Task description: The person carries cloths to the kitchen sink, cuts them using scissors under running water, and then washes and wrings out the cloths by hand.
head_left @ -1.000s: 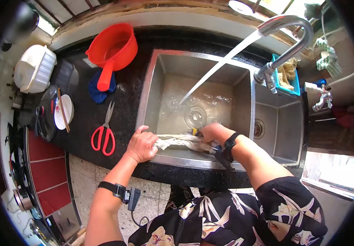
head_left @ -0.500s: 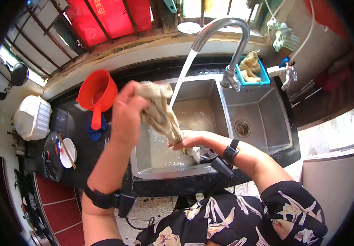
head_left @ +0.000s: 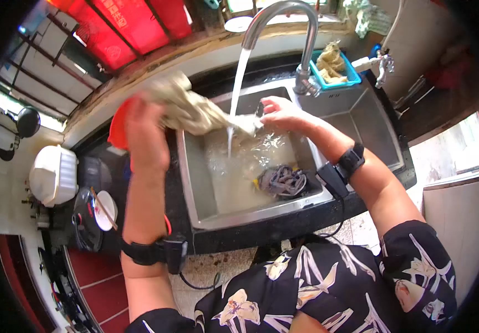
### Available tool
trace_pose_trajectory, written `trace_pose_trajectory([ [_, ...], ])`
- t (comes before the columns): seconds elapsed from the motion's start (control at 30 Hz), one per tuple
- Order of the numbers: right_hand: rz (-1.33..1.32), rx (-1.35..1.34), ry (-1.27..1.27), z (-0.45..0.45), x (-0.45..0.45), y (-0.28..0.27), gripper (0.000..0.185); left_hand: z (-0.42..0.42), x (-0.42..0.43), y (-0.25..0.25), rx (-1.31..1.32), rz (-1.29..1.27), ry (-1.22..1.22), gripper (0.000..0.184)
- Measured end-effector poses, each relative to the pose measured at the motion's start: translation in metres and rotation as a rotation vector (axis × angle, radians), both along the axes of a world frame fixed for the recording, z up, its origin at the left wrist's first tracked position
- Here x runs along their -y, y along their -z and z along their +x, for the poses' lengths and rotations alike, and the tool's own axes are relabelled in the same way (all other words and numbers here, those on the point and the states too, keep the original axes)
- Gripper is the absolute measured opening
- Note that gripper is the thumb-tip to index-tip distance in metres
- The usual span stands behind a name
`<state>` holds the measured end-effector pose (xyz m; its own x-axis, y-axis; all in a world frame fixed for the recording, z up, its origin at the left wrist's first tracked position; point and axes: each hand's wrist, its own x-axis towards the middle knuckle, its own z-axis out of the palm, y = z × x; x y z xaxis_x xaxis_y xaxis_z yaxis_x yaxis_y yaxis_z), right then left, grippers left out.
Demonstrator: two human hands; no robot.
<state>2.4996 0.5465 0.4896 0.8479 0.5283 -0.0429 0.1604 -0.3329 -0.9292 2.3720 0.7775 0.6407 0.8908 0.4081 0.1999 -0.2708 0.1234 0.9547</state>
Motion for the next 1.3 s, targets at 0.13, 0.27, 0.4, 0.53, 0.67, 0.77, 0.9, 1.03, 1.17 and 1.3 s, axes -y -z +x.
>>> trace_pose_trajectory([
  [0.13, 0.212, -0.249, 0.335, 0.005, 0.051, -0.015, 0.02, 0.015, 0.007, 0.14, -0.291, 0.214, 0.245, 0.016],
  [0.27, 0.42, -0.21, 0.519, 0.018, 0.094, -0.002, 0.024, 0.001, 0.01, 0.227, -0.927, 0.09, 0.19, 0.015],
  [0.4, 0.462, -0.178, 0.323, 0.05, 0.099, 0.008, 0.022, -0.004, 0.01, 0.259, -0.858, 0.174, 0.096, 0.013],
  [0.53, 0.475, -0.204, 0.395, 0.039, 0.082, -0.003, 0.016, 0.011, 0.012, 0.256, -0.696, 0.237, 0.09, 0.014],
  [0.67, 0.044, -0.742, 0.328, -0.009, 0.016, 0.016, 0.031, 0.025, 0.061, 0.182, -0.409, 0.138, 0.255, 0.005],
  [0.77, 0.178, -0.841, 0.165, -0.023, -0.035, 0.096, 0.035, 0.019, 0.068, 0.156, -0.274, 0.194, 0.269, 0.011],
  [0.9, 0.604, -1.266, 0.481, -0.012, -0.095, 0.182, 0.012, 0.007, 0.046, 0.155, -0.231, 0.081, 0.225, 0.012],
  [1.03, 0.85, -0.707, 0.287, 0.034, -0.056, 0.111, 0.014, 0.019, 0.003, 0.186, -0.539, 0.668, 0.274, 0.013],
  [1.17, 0.022, -0.704, 0.318, 0.02, -0.033, 0.113, 0.049, 0.022, -0.017, 0.303, -1.034, 0.93, 0.077, 0.042],
  [1.3, 0.135, -1.107, 0.418, -0.009, -0.03, 0.144, 0.059, 0.027, -0.014, 0.308, -1.285, 0.61, -0.149, 0.048],
])
